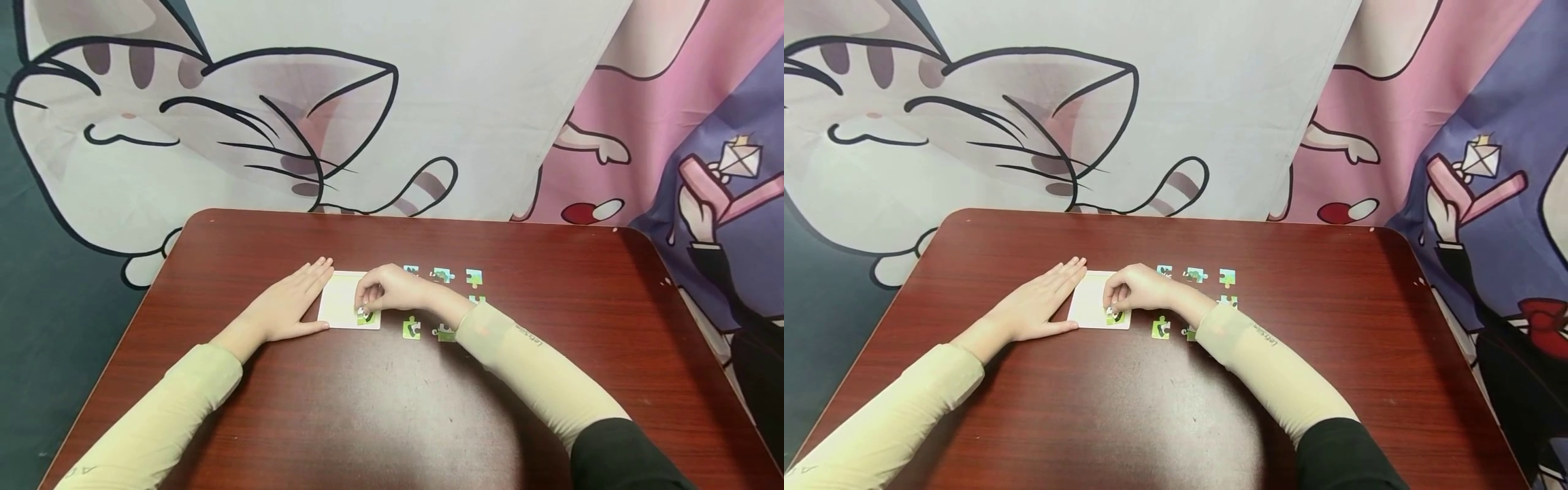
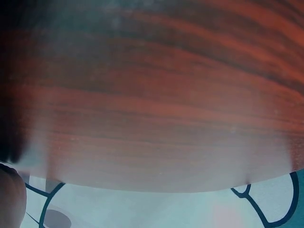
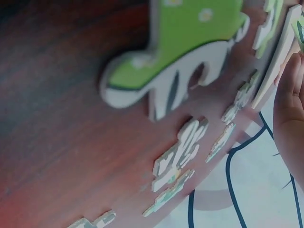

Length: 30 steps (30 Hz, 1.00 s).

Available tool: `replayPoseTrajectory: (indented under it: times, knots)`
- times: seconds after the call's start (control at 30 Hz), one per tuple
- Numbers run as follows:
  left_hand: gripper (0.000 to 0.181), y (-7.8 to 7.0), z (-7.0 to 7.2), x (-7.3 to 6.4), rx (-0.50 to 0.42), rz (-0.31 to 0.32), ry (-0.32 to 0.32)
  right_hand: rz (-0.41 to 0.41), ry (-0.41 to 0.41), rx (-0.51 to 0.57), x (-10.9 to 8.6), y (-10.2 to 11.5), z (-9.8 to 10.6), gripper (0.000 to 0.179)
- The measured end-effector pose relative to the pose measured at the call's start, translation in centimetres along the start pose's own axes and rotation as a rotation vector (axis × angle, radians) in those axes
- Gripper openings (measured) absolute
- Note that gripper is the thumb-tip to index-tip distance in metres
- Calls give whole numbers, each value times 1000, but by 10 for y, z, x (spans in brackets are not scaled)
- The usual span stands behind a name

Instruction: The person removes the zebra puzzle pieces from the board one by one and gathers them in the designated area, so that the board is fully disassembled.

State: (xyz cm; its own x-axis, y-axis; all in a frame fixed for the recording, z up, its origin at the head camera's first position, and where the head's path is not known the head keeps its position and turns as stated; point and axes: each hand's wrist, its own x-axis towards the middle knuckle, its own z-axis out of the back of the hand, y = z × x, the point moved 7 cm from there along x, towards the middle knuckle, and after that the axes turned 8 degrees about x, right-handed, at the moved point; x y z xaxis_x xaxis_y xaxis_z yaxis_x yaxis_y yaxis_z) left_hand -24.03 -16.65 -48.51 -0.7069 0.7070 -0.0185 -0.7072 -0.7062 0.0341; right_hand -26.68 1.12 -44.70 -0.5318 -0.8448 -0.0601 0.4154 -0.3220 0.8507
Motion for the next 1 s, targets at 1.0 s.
replayPoseTrajectory:
  times: [1.0]
  knots:
    - [105, 0, 1, 0, 11, -9, -3, -153, -159, 4, -75, 1, 63, 10]
